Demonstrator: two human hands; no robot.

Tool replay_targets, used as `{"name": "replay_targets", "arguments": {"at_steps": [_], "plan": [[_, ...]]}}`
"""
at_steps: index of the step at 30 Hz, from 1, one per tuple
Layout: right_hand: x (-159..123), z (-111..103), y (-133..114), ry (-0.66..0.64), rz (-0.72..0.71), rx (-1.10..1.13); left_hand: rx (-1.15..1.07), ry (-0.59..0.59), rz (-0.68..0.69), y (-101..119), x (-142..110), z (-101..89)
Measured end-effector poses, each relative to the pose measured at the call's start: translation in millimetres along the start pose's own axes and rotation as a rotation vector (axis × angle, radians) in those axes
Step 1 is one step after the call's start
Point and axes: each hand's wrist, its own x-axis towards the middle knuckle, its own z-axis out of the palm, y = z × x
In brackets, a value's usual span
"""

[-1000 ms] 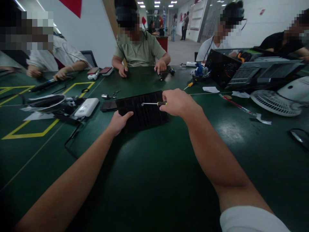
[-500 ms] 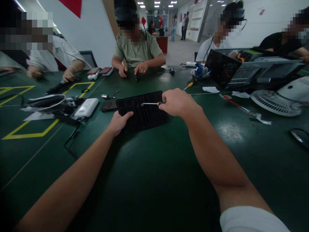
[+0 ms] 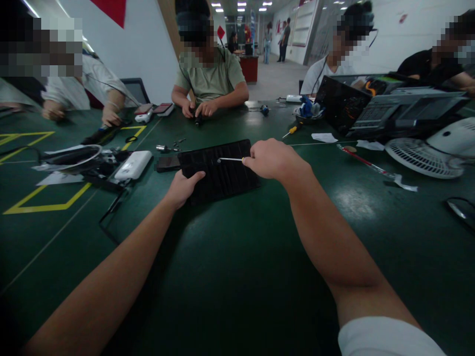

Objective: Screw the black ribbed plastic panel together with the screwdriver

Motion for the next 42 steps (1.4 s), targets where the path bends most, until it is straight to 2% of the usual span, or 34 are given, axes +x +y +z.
{"name": "replay_targets", "arguments": {"at_steps": [12, 19, 27, 42], "plan": [[-2, 1, 1, 0.043, -0.012, 0.009, 0.019, 0.015, 0.006, 0, 0, 0.2], [-4, -1, 1, 0.174, -0.017, 0.043, 0.029, 0.011, 0.001, 2, -1, 0.4], [-7, -7, 2, 0.11, 0.001, 0.027, 0.004, 0.007, 0.003, 1, -1, 0.2], [-9, -5, -1, 0.169, -0.007, 0.028, 0.008, 0.014, -0.005, -2, 1, -0.2]]}}
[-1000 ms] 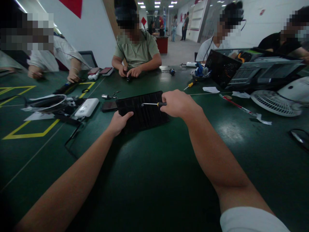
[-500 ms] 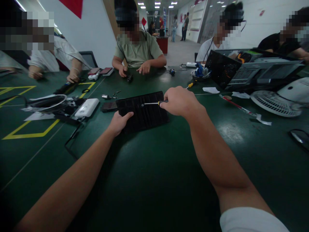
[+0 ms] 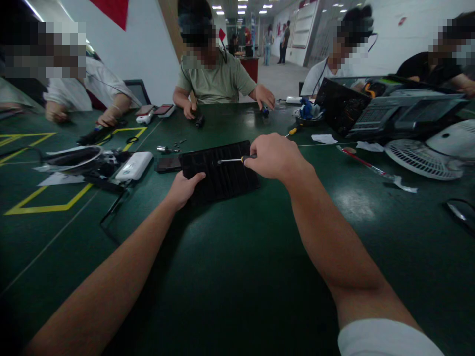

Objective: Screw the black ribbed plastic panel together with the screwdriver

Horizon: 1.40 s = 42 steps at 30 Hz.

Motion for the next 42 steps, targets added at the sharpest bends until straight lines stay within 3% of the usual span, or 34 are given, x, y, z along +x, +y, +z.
{"name": "replay_targets", "arguments": {"at_steps": [17, 28, 42], "plan": [[1.1, 4.7, -0.9, 0.002, -0.001, 0.008, -0.04, 0.002, -0.009, 0.3, 0.2, 0.7], [1.9, 4.7, -4.1, -0.062, 0.02, -0.024, -0.015, 0.002, -0.001, -0.7, 1.0, -0.8], [0.2, 7.7, -2.8, -0.015, 0.023, -0.01, 0.022, 0.008, 0.002, 3.8, -1.0, 0.7]]}}
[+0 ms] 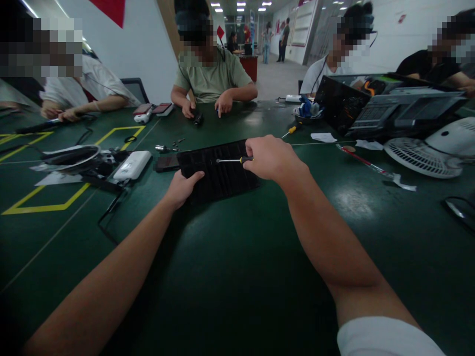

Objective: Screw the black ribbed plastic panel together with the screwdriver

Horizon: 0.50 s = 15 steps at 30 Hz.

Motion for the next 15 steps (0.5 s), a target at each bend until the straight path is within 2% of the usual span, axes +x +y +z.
{"name": "replay_targets", "arguments": {"at_steps": [15], "plan": [[-0.6, -1.8, -1.5, -0.004, 0.006, -0.007, -0.03, -0.003, -0.013, -2.8, 1.5, -0.1]]}}
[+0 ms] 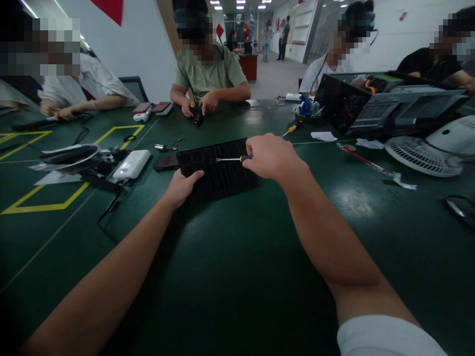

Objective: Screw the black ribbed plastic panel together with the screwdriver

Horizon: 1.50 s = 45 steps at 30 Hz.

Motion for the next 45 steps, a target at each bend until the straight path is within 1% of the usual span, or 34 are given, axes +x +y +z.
{"name": "replay_targets", "arguments": {"at_steps": [24, 35, 42, 45], "plan": [[2.6, -0.1, 1.4, -0.023, -0.02, 0.002, -0.024, 0.009, 0.004, -0.1, -1.1, 0.4], [3.0, -1.5, 0.9, -0.086, -0.021, -0.014, -0.007, 0.016, -0.004, 2.6, -1.9, 0.7], [3.7, -2.5, 0.2, -0.134, -0.013, -0.016, -0.011, 0.014, -0.003, -2.5, 0.8, -0.6], [4.2, -1.4, 0.6, -0.132, 0.001, -0.014, -0.007, 0.013, 0.01, -3.9, 1.2, -0.7]]}}
